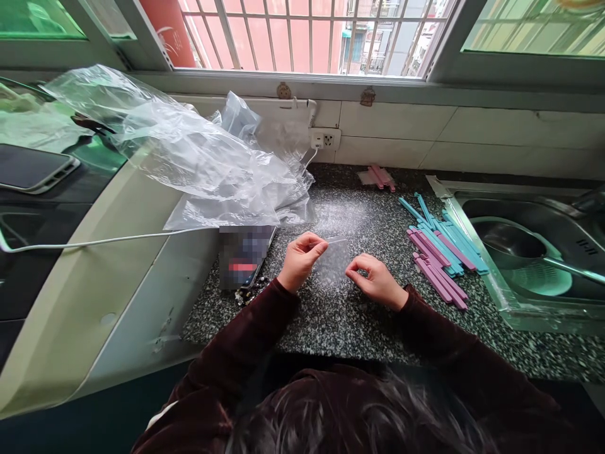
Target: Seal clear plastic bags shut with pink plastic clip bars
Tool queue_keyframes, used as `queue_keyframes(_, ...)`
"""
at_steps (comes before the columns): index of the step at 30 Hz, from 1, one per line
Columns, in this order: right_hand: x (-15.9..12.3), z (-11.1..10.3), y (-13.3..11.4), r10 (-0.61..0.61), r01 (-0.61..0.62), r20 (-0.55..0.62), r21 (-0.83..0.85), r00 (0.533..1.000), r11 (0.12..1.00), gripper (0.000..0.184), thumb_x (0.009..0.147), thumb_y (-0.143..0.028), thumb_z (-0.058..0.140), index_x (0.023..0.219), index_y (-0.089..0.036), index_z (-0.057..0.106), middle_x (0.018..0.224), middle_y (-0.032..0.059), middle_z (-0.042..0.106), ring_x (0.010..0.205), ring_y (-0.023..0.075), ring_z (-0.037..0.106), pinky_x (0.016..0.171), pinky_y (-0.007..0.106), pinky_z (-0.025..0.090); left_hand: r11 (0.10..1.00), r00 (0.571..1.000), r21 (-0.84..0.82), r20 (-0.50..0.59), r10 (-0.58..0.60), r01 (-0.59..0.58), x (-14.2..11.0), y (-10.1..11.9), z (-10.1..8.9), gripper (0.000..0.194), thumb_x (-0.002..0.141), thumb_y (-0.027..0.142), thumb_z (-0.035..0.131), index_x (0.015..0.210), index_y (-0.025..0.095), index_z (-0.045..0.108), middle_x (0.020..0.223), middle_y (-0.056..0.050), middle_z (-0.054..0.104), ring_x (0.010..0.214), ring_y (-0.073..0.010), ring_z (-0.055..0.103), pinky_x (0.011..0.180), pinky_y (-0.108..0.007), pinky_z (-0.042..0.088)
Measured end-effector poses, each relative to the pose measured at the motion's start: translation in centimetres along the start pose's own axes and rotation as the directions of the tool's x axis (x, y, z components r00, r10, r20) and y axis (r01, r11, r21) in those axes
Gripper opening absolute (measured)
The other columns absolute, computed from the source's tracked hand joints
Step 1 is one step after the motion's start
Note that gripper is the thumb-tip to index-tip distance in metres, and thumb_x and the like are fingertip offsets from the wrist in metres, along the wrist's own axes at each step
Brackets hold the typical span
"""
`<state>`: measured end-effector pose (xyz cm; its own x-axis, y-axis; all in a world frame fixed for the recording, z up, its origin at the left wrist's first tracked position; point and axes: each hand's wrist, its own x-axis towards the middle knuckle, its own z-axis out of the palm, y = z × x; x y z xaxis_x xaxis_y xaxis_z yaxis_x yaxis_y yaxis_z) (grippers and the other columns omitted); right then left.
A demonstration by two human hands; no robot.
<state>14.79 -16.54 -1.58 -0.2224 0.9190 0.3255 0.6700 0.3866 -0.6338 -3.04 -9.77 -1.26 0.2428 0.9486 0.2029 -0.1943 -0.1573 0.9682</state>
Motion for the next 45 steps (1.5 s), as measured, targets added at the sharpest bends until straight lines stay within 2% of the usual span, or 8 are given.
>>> queue_keyframes(12, -0.1, 0.2, 0.1, 0.003, -0.003, -0.001, 0.006, 1.0, 1.0, 0.018, 0.081, -0.02, 0.055, 0.063, -0.02, 0.055, 0.064, 0.0014, 0.062, 0.066, 0.0147, 0.054, 0.065, 0.03, 0.043, 0.992, 0.995, -0.096, -0.059, -0.085, 0.079, 0.3, -0.4, 0.2, 0.034, 0.06, 0.045, 0.073, 0.059, 0.016, 0.055, 0.055, 0.005, 0.048, 0.054, -0.0064, 0.041, 0.054, -0.021, 0.035)
queue_keyframes(17, 0.0, 0.2, 0.1, 0.005, -0.005, -0.045, 0.012, 0.999, 1.0, 0.017, 0.081, -0.02, 0.055, 0.063, -0.02, 0.056, 0.064, 0.0009, 0.062, 0.066, 0.0143, 0.054, 0.064, 0.029, 0.043, 0.97, 0.982, -0.161, -0.018, -0.189, 0.183, 0.4, -0.8, 0.4, 0.035, 0.053, 0.044, 0.076, 0.067, 0.015, 0.063, 0.062, 0.002, 0.059, 0.053, -0.0064, 0.045, 0.054, -0.022, 0.037)
queue_keyframes(21, -0.3, -0.1, -0.1, 0.018, -0.019, -0.063, 0.0, 0.998, 1.0, 0.012, 0.078, -0.019, 0.059, 0.066, -0.02, 0.059, 0.066, 0.0009, 0.065, 0.068, 0.0148, 0.056, 0.068, 0.03, 0.045, 0.977, 0.984, -0.13, -0.034, -0.176, 0.17, 0.3, -1.0, 0.4, 0.03, 0.055, 0.041, 0.075, 0.064, 0.015, 0.064, 0.061, 0.002, 0.06, 0.053, -0.0065, 0.045, 0.054, -0.022, 0.037)
queue_keyframes(29, -3.9, -5.8, 1.5, 0.127, -0.199, -0.285, -0.237, 0.95, 0.951, 0.011, 0.08, -0.027, 0.057, 0.073, -0.02, 0.062, 0.073, 0.0033, 0.066, 0.073, 0.0183, 0.059, 0.069, 0.033, 0.046, 0.97, 0.98, -0.139, 0.002, -0.2, 0.198, 0.1, -0.6, 0.3, 0.018, 0.06, 0.031, 0.068, 0.066, 0.015, 0.064, 0.057, 0.003, 0.055, 0.053, -0.0074, 0.044, 0.055, -0.022, 0.036)
queue_keyframes(33, -6.5, -10.3, 4.7, 0.18, -0.387, -0.424, -0.475, 0.888, 0.79, 0.016, 0.079, -0.031, 0.055, 0.071, -0.02, 0.064, 0.073, 0.0056, 0.067, 0.073, 0.021, 0.059, 0.069, 0.034, 0.043, 0.963, 0.973, -0.141, 0.022, -0.228, 0.229, -0.1, -0.2, 0.6, 0.014, 0.057, 0.027, 0.066, 0.065, 0.015, 0.064, 0.055, 0.003, 0.053, 0.052, -0.0077, 0.043, 0.056, -0.023, 0.034)
queue_keyframes(37, -8.4, -13.8, 7.7, 0.34, -0.592, -0.486, -0.652, 0.806, 0.473, 0.018, 0.076, -0.027, 0.053, 0.078, -0.016, 0.067, 0.079, 0.0105, 0.068, 0.074, 0.024, 0.056, 0.061, 0.033, 0.035, 0.96, 0.969, -0.135, 0.033, -0.244, 0.246, -0.1, 0.0, 0.6, 0.016, 0.057, 0.027, 0.066, 0.066, 0.015, 0.064, 0.057, 0.003, 0.053, 0.052, -0.0076, 0.043, 0.056, -0.023, 0.033)
queue_keyframes(40, -9.4, -14.6, 8.9, 0.397, -0.596, -0.464, -0.729, 0.792, 0.337, 0.021, 0.076, -0.029, 0.053, 0.084, -0.015, 0.067, 0.083, 0.0122, 0.067, 0.076, 0.0241, 0.053, 0.06, 0.031, 0.028, 0.965, 0.972, -0.115, 0.034, -0.232, 0.235, 0.0, -0.1, 0.5, 0.017, 0.058, 0.029, 0.066, 0.068, 0.015, 0.064, 0.053, 0.004, 0.051, 0.052, -0.0078, 0.042, 0.056, -0.023, 0.032)
queue_keyframes(45, -10.2, -14.0, 9.5, 0.388, -0.549, -0.437, -0.799, 0.811, 0.247, 0.024, 0.077, -0.027, 0.051, 0.09, -0.014, 0.065, 0.085, 0.0135, 0.065, 0.077, 0.0236, 0.05, 0.06, 0.03, 0.022, 0.97, 0.974, -0.09, 0.024, -0.223, 0.224, 0.1, -0.3, 0.3, 0.02, 0.058, 0.031, 0.067, 0.068, 0.014, 0.065, 0.051, 0.004, 0.05, 0.051, -0.0082, 0.041, 0.056, -0.024, 0.031)
